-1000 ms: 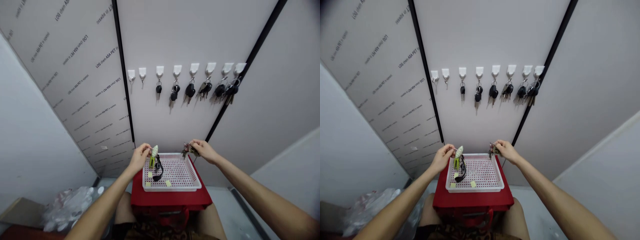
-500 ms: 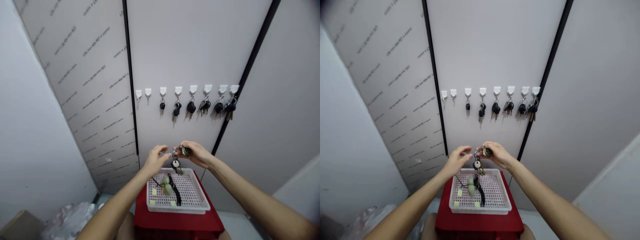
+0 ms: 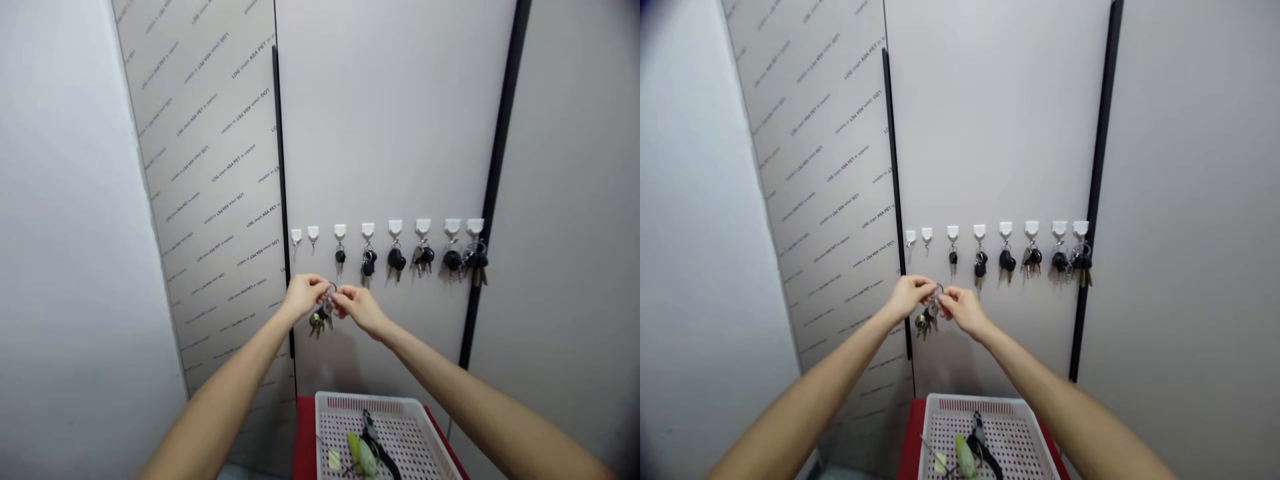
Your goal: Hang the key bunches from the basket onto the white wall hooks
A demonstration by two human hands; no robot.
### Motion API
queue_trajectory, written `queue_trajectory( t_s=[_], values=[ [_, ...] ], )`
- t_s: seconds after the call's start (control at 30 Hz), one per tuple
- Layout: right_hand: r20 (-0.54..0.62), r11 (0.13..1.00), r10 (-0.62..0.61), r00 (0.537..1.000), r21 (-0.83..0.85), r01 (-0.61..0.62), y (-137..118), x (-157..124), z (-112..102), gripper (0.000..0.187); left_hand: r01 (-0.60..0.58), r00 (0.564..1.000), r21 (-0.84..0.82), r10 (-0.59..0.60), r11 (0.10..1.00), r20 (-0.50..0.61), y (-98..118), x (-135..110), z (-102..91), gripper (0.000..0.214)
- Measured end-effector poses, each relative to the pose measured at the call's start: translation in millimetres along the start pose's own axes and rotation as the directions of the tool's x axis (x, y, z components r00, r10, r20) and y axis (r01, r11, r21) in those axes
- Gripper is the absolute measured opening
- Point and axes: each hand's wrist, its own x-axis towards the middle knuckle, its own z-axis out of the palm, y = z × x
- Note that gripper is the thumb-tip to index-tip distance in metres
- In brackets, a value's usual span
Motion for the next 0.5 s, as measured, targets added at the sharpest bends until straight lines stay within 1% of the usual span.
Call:
queue_trajectory(
  t_s=[0.07, 0.13, 0.2, 0.27, 0.33, 0.43, 0.5],
  values=[
    [-0.100, 0.999, -0.006, 0.995, 0.052, 0.011, -13.0, 20.6, 7.5, 0.015, 0.010, 0.996, -0.085, -0.017, 0.996, -0.088, 13.0, 14.6, -7.7, 0.006],
    [-0.198, 0.997, 0.002, 0.980, 0.081, 0.014, -25.4, 42.1, 12.1, 0.011, -0.003, 0.983, -0.129, -0.021, 0.992, -0.183, 22.7, 29.7, -12.9, 0.006],
    [-0.291, 0.997, 0.028, 0.956, 0.070, -0.007, -34.0, 61.8, 14.9, 0.008, -0.006, 0.958, -0.105, -0.025, 0.994, -0.285, 27.3, 43.7, -14.5, 0.010],
    [-0.362, 0.998, 0.059, 0.930, 0.035, -0.050, -36.7, 76.9, 17.0, 0.007, 0.014, 0.929, -0.050, -0.031, 0.999, -0.369, 26.3, 54.7, -12.6, 0.015],
    [-0.401, 0.997, 0.073, 0.913, -0.003, -0.081, -34.0, 86.5, 18.9, 0.008, 0.034, 0.911, -0.001, -0.031, 0.999, -0.412, 20.7, 62.0, -8.8, 0.018],
    [-0.407, 0.995, 0.078, 0.910, -0.024, -0.096, -26.2, 93.4, 20.8, 0.007, 0.042, 0.897, 0.084, -0.001, 0.996, -0.441, 10.2, 66.7, -4.4, 0.022],
    [-0.394, 0.994, 0.085, 0.915, -0.034, -0.107, -22.5, 94.8, 21.0, 0.006, 0.018, 0.906, 0.168, 0.055, 0.986, -0.420, 4.9, 64.7, -3.9, 0.023]
  ],
)
